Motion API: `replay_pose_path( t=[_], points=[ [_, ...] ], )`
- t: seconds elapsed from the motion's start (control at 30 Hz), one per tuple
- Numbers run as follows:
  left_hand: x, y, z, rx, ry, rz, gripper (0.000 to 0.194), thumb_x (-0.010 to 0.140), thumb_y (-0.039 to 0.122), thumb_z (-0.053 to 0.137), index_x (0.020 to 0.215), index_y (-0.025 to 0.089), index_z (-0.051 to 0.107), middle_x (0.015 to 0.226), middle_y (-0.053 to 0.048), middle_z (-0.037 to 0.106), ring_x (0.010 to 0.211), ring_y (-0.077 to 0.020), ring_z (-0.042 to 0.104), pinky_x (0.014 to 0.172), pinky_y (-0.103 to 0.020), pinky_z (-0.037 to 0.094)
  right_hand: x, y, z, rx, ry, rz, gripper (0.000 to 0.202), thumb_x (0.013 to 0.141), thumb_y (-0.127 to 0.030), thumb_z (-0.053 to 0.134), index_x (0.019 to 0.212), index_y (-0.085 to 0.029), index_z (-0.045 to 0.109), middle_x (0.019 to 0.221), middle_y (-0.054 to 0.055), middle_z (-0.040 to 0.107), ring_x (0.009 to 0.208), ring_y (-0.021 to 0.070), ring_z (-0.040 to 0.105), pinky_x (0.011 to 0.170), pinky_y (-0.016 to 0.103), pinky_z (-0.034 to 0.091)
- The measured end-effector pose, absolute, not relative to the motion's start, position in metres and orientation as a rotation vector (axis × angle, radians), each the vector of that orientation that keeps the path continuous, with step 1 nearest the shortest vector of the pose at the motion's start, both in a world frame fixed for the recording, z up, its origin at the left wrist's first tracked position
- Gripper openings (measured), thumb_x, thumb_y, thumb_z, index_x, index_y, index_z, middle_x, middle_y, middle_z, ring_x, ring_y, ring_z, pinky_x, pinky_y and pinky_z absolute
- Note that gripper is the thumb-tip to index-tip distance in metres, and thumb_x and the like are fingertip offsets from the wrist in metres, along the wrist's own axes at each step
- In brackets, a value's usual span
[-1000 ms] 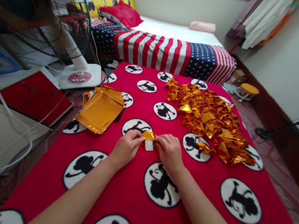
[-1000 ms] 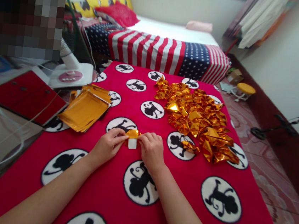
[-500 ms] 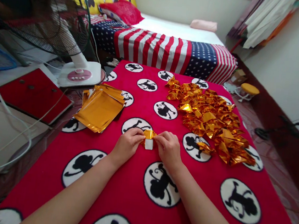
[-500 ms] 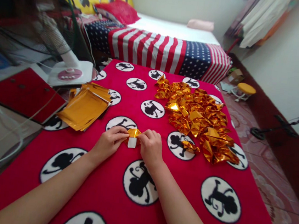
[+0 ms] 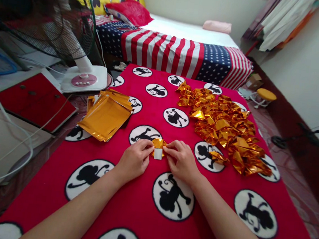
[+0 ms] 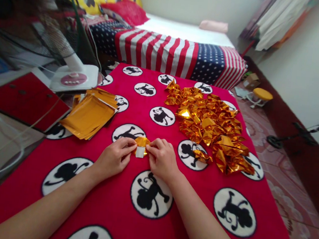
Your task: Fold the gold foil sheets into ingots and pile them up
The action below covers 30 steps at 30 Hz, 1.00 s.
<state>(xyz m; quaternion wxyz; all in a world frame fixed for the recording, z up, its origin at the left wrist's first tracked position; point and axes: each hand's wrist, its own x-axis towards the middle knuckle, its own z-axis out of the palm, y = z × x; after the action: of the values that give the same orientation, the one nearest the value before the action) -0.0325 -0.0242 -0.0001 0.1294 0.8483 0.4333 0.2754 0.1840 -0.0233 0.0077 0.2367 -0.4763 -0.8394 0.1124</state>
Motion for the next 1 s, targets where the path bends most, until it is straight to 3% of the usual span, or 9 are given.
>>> replay_pose_path(
  t=[0.23, 0.43, 0.67, 1.0],
  points=[
    [-0.035, -0.021, -0.006, 2.446, 1.233, 0.876, 0.033, 0.082, 0.002, 0.05, 0.105, 0.016, 0.068, 0.108, -0.009, 0.063, 0.103, -0.0209, 0.058, 0.092, -0.037, 0.053, 0.185, -0.02, 0.007, -1.301, -2.268, 0.352, 0.026, 0.081, -0.013, 0.063, 0.101, -0.025, 0.073, 0.099, 0.006, 0.064, 0.091, 0.0203, 0.055, 0.078, 0.036, 0.043],
    [-0.036, -0.02, -0.008, 2.467, 1.25, 0.919, 0.03, 0.086, 0.006, 0.05, 0.107, 0.017, 0.069, 0.108, -0.009, 0.067, 0.101, -0.0208, 0.061, 0.091, -0.038, 0.054, 0.185, -0.022, 0.005, -1.302, -2.262, 0.342, 0.026, 0.086, -0.014, 0.06, 0.106, -0.025, 0.072, 0.101, 0.006, 0.064, 0.093, 0.0201, 0.055, 0.08, 0.036, 0.042],
    [-0.037, -0.017, -0.012, 2.392, 1.236, 1.017, 0.019, 0.089, 0.013, 0.055, 0.099, 0.018, 0.071, 0.104, -0.008, 0.07, 0.096, -0.0189, 0.064, 0.087, -0.035, 0.055, 0.187, -0.023, 0.001, -1.257, -2.25, 0.355, 0.028, 0.086, -0.016, 0.061, 0.111, -0.025, 0.07, 0.103, 0.006, 0.064, 0.094, 0.0204, 0.055, 0.081, 0.037, 0.042],
    [-0.034, -0.008, -0.01, 2.183, 1.246, 1.101, 0.009, 0.082, 0.016, 0.066, 0.085, 0.018, 0.074, 0.092, -0.006, 0.073, 0.085, -0.0174, 0.068, 0.079, -0.032, 0.057, 0.186, -0.014, -0.007, -1.248, -2.124, 0.375, 0.019, 0.09, -0.018, 0.06, 0.1, -0.025, 0.074, 0.093, 0.005, 0.066, 0.088, 0.0191, 0.059, 0.076, 0.034, 0.044]
  ],
)
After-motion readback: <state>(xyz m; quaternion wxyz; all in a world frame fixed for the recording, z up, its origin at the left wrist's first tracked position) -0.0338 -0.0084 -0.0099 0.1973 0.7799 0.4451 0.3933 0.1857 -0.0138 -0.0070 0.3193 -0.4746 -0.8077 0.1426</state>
